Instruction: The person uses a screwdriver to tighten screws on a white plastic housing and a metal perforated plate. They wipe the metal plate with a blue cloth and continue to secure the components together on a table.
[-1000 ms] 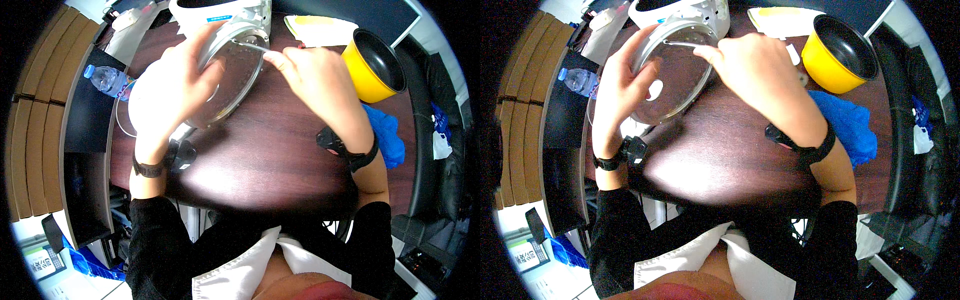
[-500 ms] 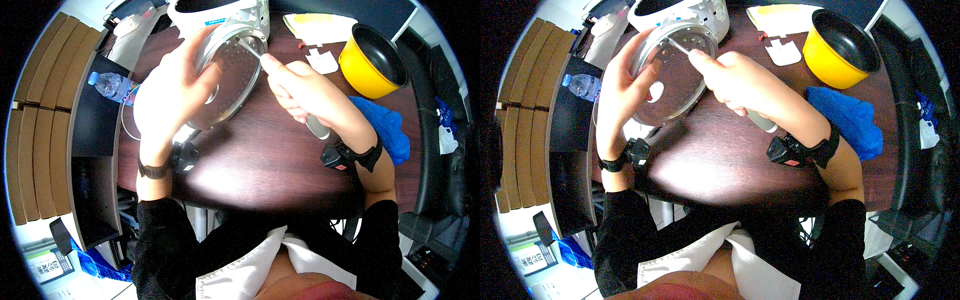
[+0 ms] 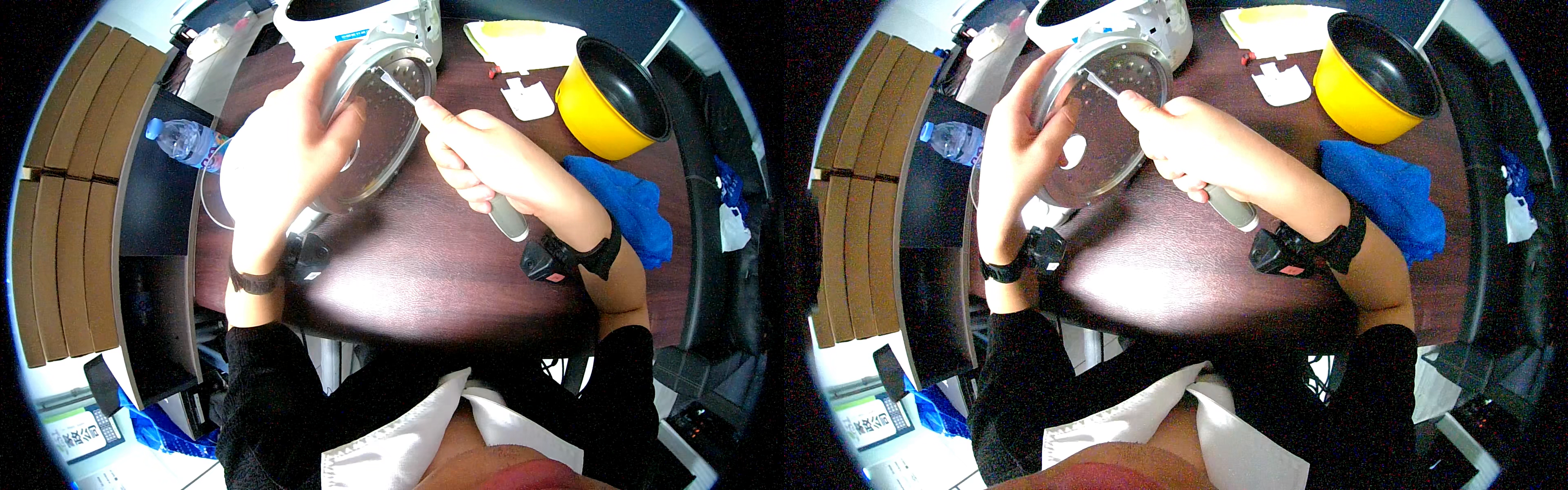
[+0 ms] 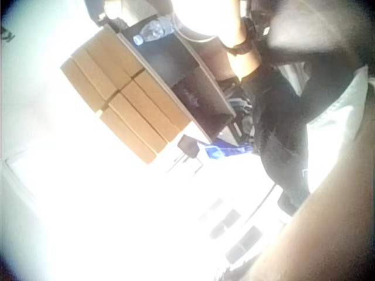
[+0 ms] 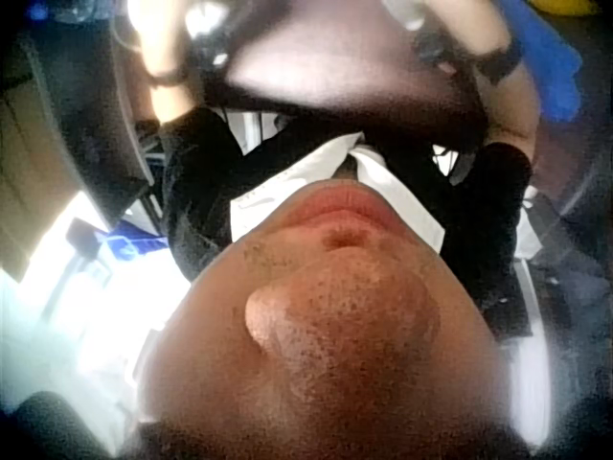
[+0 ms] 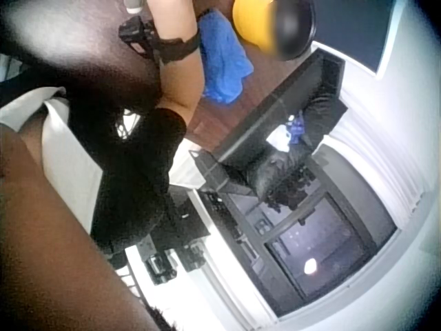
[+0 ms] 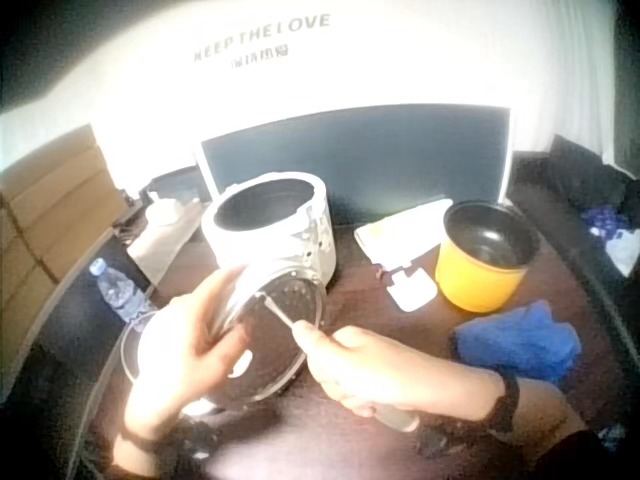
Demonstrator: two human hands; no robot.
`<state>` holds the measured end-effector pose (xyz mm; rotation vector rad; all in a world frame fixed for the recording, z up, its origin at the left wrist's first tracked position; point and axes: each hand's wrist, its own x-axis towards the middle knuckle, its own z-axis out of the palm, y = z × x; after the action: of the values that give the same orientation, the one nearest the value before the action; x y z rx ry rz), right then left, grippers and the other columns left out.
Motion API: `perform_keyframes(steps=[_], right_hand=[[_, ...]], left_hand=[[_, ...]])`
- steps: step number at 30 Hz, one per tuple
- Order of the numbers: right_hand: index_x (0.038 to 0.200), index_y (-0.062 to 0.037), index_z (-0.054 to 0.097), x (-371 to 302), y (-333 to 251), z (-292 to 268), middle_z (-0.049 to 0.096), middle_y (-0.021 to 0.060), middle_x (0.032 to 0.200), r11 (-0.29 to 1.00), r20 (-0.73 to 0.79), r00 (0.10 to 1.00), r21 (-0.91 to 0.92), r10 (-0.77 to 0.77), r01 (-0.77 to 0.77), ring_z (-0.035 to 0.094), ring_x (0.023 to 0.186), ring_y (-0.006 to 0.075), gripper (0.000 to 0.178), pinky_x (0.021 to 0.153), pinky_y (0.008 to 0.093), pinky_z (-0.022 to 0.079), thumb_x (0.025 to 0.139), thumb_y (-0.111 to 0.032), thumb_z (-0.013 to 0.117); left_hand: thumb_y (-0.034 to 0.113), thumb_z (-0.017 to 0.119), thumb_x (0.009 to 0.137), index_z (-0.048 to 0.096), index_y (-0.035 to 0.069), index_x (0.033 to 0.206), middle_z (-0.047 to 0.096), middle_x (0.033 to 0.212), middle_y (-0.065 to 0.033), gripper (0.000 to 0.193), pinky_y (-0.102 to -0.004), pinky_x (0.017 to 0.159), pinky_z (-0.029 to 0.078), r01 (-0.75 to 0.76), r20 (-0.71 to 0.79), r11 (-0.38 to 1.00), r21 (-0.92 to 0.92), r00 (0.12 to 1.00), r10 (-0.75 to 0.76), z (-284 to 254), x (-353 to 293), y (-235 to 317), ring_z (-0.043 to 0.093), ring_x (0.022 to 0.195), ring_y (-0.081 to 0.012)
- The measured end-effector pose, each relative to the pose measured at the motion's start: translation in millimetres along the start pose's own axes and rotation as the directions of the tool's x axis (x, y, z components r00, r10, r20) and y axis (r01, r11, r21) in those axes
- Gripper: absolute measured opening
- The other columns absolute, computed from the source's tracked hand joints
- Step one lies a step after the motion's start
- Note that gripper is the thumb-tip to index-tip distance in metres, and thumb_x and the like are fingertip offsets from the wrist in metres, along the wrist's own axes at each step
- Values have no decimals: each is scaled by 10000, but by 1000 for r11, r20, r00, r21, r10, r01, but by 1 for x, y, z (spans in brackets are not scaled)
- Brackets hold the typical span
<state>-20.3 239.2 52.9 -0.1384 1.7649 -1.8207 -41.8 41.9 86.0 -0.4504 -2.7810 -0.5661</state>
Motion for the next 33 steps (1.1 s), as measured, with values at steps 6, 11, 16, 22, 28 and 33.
perform_keyframes(steps=[6,11,16,22,28,33], right_hand=[[592,-47,570,10,13,-10,543,112,484,327,-143,636,-927,-758,181,545,395,269,519,397,375,444,920,-438,478],[585,-57,604,-9,-15,-28,558,144,530,19,21,530,-997,-847,71,580,507,306,469,507,408,461,859,-435,556],[547,-91,434,-9,-12,-30,427,19,456,619,-236,773,-746,-589,244,435,388,146,533,422,261,366,948,-441,442],[560,-134,352,-2,-3,-7,291,-52,445,990,-122,990,-131,-69,53,291,338,51,553,327,200,277,958,-518,344],[563,-138,347,0,0,-1,289,-59,450,997,-72,997,-74,-14,9,286,340,45,550,327,199,277,956,-524,346],[559,-140,332,0,2,0,285,-62,453,999,-45,999,-52,-16,14,279,337,44,552,322,199,273,955,-525,348]], left_hand=[[300,570,808,478,231,1276,650,854,-176,482,-422,685,509,-29,-5,999,25,1000,29,0,0,0,645,789,-328],[303,570,808,477,228,1276,649,851,-176,483,-420,688,510,-11,76,1000,11,997,10,-7,-2,9,645,790,-328],[310,564,807,476,219,1281,637,917,-196,491,-417,742,498,-8,31,999,-36,999,10,-1,0,-3,634,858,-329],[310,549,803,485,202,1273,636,941,-199,486,-415,753,492,0,21,998,-59,1000,1,-1,1,-4,630,868,-335],[295,554,799,495,197,1263,645,891,-193,478,-413,714,500,-25,9,997,-75,1000,26,-2,0,-1,641,812,-337],[282,558,802,496,199,1260,647,878,-196,469,-416,696,501,-32,15,995,-96,999,34,-3,0,3,645,802,-335]])
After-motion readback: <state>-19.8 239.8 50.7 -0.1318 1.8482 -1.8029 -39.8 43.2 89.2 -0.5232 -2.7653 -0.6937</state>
